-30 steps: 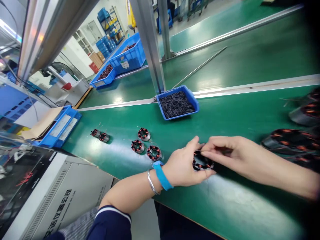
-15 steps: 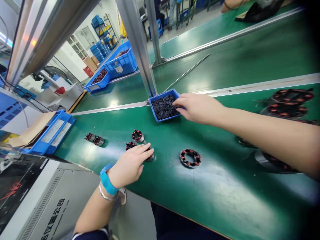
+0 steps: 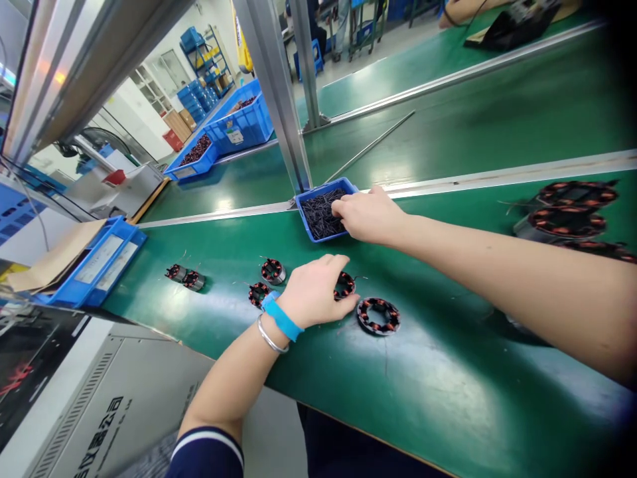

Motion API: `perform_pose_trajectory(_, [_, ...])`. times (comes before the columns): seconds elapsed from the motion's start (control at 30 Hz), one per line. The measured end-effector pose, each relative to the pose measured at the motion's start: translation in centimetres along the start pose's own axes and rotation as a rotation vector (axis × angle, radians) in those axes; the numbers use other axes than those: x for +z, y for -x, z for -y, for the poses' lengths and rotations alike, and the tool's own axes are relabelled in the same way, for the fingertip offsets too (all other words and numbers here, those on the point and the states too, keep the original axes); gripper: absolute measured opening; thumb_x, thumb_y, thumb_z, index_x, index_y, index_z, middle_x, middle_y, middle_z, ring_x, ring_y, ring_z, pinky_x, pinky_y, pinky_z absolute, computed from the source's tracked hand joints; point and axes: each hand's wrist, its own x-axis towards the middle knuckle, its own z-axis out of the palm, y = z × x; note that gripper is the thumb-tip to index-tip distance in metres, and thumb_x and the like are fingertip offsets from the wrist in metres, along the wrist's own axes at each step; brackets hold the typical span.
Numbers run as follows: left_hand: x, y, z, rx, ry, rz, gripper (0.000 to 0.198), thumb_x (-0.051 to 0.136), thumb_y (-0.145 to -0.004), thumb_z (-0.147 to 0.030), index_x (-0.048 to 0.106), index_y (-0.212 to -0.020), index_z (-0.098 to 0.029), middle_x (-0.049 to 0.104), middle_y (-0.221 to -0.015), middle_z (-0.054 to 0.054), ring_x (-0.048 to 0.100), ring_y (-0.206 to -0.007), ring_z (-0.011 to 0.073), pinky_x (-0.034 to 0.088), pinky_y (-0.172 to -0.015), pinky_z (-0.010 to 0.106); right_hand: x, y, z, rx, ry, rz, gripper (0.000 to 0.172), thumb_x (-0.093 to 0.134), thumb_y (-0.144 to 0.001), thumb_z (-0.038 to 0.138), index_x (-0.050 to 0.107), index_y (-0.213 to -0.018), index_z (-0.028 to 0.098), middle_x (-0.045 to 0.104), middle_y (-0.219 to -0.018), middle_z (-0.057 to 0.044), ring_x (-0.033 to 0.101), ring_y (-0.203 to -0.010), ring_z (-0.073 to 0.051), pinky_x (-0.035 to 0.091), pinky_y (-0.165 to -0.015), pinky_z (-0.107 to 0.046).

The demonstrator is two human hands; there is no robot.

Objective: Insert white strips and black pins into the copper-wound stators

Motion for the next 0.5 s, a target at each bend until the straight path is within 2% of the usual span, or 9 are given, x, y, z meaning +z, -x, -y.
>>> perform_pose_trajectory(0.07, [-0.3, -0.2, 0.0, 0.022, 0.006, 0.076, 0.035, 0.064, -0.081, -0.038, 0.057, -0.108, -0.017, 0.065, -0.103, 0.007, 0.062, -0.097, 0.0245, 0.052, -0.083, 0.036, 0.0, -0.1, 0.0, -0.005, -0.004, -0.004, 0.031, 0.038, -0.088, 0.010, 0.064, -0.104, 0.013, 0.069, -0.104, -0.013, 0.062, -0.093, -0.025, 0.030, -0.069, -0.035])
perform_pose_trajectory(0.13, [-0.6, -0.1, 0.0, -0.038, -0.027, 0.107, 0.033, 0.063, -0.081, -0.044, 0.060, -0.098, -0.017, 0.066, -0.096, 0.007, 0.064, -0.092, 0.0256, 0.053, -0.078, 0.037, 0.0, -0.2, 0.0, -0.007, -0.011, -0.011, 0.030, 0.039, -0.088, 0.013, 0.065, -0.104, 0.013, 0.068, -0.107, -0.013, 0.062, -0.097, -0.025, 0.030, -0.068, -0.034])
perform_pose_trajectory(0.2, [-0.5, 0.0, 0.0, -0.091, -0.037, 0.072, 0.039, 0.066, -0.078, -0.050, 0.060, -0.096, -0.016, 0.066, -0.095, 0.009, 0.064, -0.092, 0.0274, 0.053, -0.078, 0.039, 0.1, -0.2, 0.1, -0.001, -0.019, -0.011, 0.029, 0.041, -0.088, 0.016, 0.067, -0.102, 0.012, 0.067, -0.107, -0.015, 0.062, -0.096, -0.025, 0.030, -0.067, -0.033])
perform_pose_trajectory(0.3, [-0.2, 0.5, 0.1, -0.055, 0.053, -0.007, 0.042, 0.067, -0.078, -0.041, 0.058, -0.109, -0.015, 0.066, -0.111, 0.011, 0.061, -0.105, 0.0277, 0.052, -0.089, 0.039, 0.2, -0.3, 0.2, 0.010, -0.040, 0.001, 0.028, 0.043, -0.086, 0.015, 0.070, -0.092, 0.010, 0.068, -0.101, -0.016, 0.063, -0.090, -0.026, 0.032, -0.068, -0.034])
perform_pose_trajectory(0.43, [-0.4, 1.3, 0.3, -0.038, 0.134, 0.005, 0.040, 0.065, -0.081, -0.035, 0.057, -0.114, -0.014, 0.067, -0.116, 0.012, 0.062, -0.109, 0.0279, 0.050, -0.095, 0.042, -0.3, -0.6, 0.0, 0.042, -0.122, -0.022, 0.026, 0.045, -0.083, 0.014, 0.071, -0.084, 0.011, 0.069, -0.099, -0.016, 0.064, -0.086, -0.026, 0.036, -0.071, -0.037])
perform_pose_trajectory(0.5, [-0.7, 1.4, 0.3, -0.059, 0.132, -0.077, 0.042, 0.066, -0.080, -0.037, 0.058, -0.114, -0.014, 0.067, -0.116, 0.013, 0.061, -0.111, 0.0298, 0.049, -0.096, 0.045, -0.9, -0.6, -0.2, 0.079, -0.189, -0.059, 0.025, 0.047, -0.082, 0.015, 0.072, -0.082, 0.012, 0.070, -0.098, -0.016, 0.064, -0.088, -0.027, 0.038, -0.071, -0.037])
